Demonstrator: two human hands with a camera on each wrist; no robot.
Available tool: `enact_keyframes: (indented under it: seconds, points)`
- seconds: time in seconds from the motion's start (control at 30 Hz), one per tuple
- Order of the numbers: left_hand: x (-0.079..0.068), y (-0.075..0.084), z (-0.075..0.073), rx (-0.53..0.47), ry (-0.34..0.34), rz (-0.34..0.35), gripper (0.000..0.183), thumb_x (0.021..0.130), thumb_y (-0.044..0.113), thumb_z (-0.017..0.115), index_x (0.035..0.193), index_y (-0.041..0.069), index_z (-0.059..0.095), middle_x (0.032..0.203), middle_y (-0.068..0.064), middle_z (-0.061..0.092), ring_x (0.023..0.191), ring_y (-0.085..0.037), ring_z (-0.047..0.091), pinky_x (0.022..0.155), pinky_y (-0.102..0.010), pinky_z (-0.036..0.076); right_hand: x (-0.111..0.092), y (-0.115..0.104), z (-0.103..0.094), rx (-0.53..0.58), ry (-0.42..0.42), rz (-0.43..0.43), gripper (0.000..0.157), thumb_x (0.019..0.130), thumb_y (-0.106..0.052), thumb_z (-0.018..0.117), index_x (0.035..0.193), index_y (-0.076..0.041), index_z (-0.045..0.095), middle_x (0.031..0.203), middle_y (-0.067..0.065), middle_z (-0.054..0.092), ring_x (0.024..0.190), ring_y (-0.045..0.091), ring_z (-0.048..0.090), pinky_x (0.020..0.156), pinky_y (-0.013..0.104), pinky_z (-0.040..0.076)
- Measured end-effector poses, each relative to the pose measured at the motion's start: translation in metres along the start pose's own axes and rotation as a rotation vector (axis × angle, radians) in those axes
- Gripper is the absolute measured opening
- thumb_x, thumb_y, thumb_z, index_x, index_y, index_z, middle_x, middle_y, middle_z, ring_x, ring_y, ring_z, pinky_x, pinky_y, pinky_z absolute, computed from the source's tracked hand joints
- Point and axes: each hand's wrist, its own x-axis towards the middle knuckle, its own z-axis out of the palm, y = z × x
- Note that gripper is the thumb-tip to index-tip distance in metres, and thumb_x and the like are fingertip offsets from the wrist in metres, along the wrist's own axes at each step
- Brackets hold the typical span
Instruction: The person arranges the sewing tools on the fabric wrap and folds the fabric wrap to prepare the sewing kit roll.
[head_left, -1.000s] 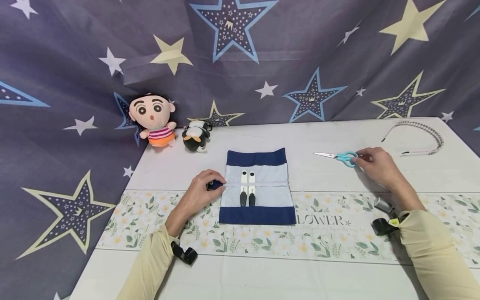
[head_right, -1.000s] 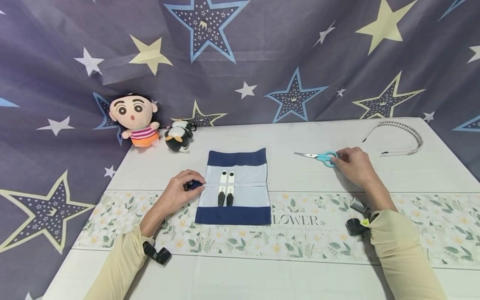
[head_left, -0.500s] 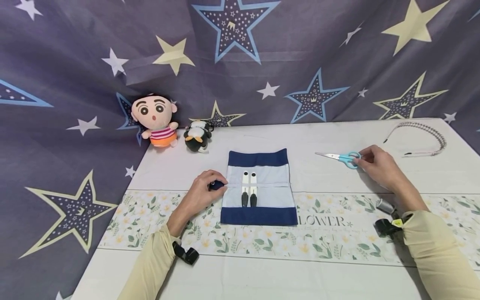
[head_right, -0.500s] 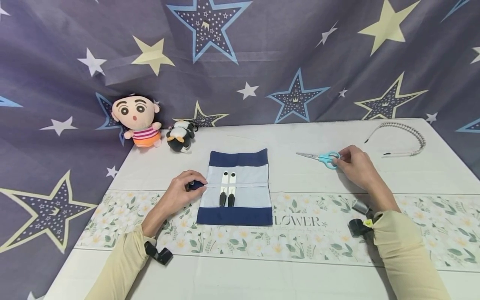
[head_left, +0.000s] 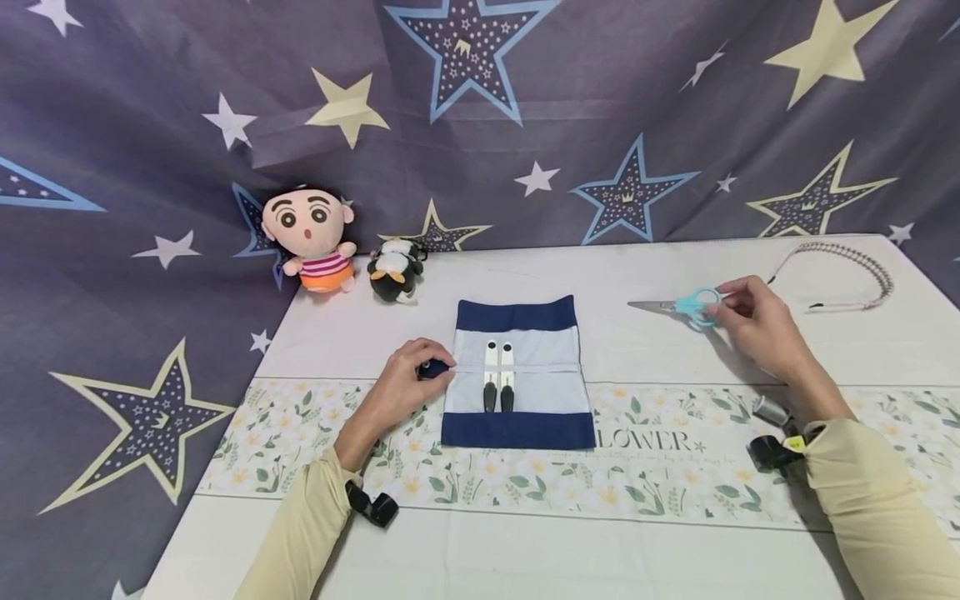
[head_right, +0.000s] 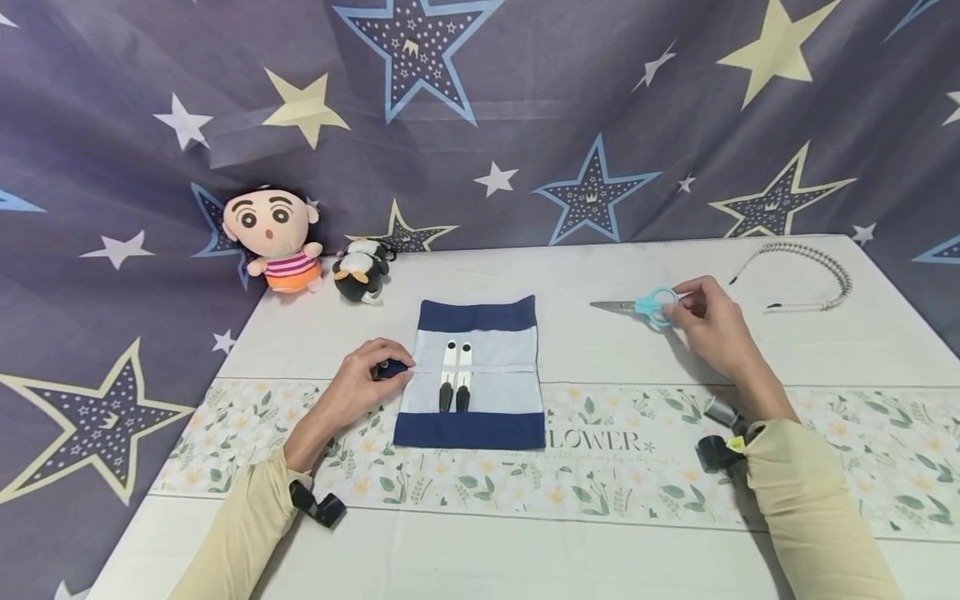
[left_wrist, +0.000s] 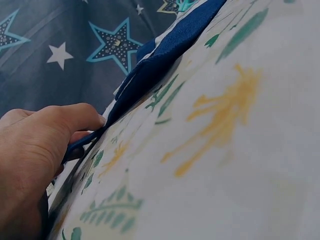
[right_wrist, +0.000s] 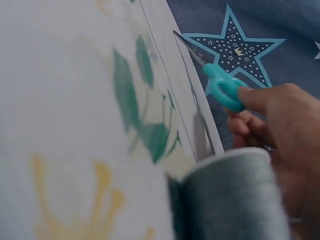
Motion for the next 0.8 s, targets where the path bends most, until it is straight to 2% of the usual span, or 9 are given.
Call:
enact_keyframes:
  seconds: [0.13, 0.33, 0.6, 0.8]
  points:
    - [0.0, 0.0, -0.001, 0.005, 0.008, 0.01, 0.011, 0.093, 0.01, 0.077, 0.105, 0.011, 0.077, 0.117, -0.005, 0.067, 0.11, -0.026, 0.059, 0.086, -0.043, 0.054, 0.003, -0.006, 0.002, 0.086, 0.069, -0.035, 0.032, 0.104, -0.01, 0.062, 0.131, 0.006, 0.056, 0.097, 0.014, 0.067, 0.08, 0.005, 0.055, 0.071, 0.015, 0.04]
    - [0.0, 0.0, 0.001, 0.001, 0.003, 0.014, 0.011, 0.094, 0.011, 0.076, 0.105, 0.012, 0.077, 0.117, -0.005, 0.067, 0.109, -0.026, 0.059, 0.087, -0.044, 0.053, 0.007, -0.014, 0.007, 0.241, 0.123, -0.088, 0.029, 0.101, 0.003, 0.063, 0.127, 0.014, 0.058, 0.091, 0.002, 0.069, 0.08, 0.006, 0.062, 0.073, 0.01, 0.044]
    - [0.0, -0.001, 0.001, -0.002, 0.006, 0.006, 0.011, 0.094, 0.011, 0.077, 0.104, 0.012, 0.077, 0.117, -0.004, 0.067, 0.11, -0.025, 0.059, 0.087, -0.045, 0.053, 0.017, -0.018, 0.014, 0.441, 0.137, -0.078, 0.025, 0.099, 0.005, 0.065, 0.123, 0.011, 0.063, 0.087, -0.001, 0.072, 0.082, 0.005, 0.068, 0.078, 0.013, 0.048]
    - [0.0, -0.001, 0.001, -0.002, 0.013, 0.016, 0.01, 0.093, 0.011, 0.077, 0.104, 0.012, 0.077, 0.116, -0.004, 0.067, 0.11, -0.025, 0.059, 0.087, -0.045, 0.053, 0.023, -0.029, 0.023, 0.607, 0.111, -0.125, 0.023, 0.098, 0.009, 0.064, 0.121, 0.014, 0.064, 0.088, 0.006, 0.071, 0.083, 0.009, 0.07, 0.08, 0.016, 0.052]
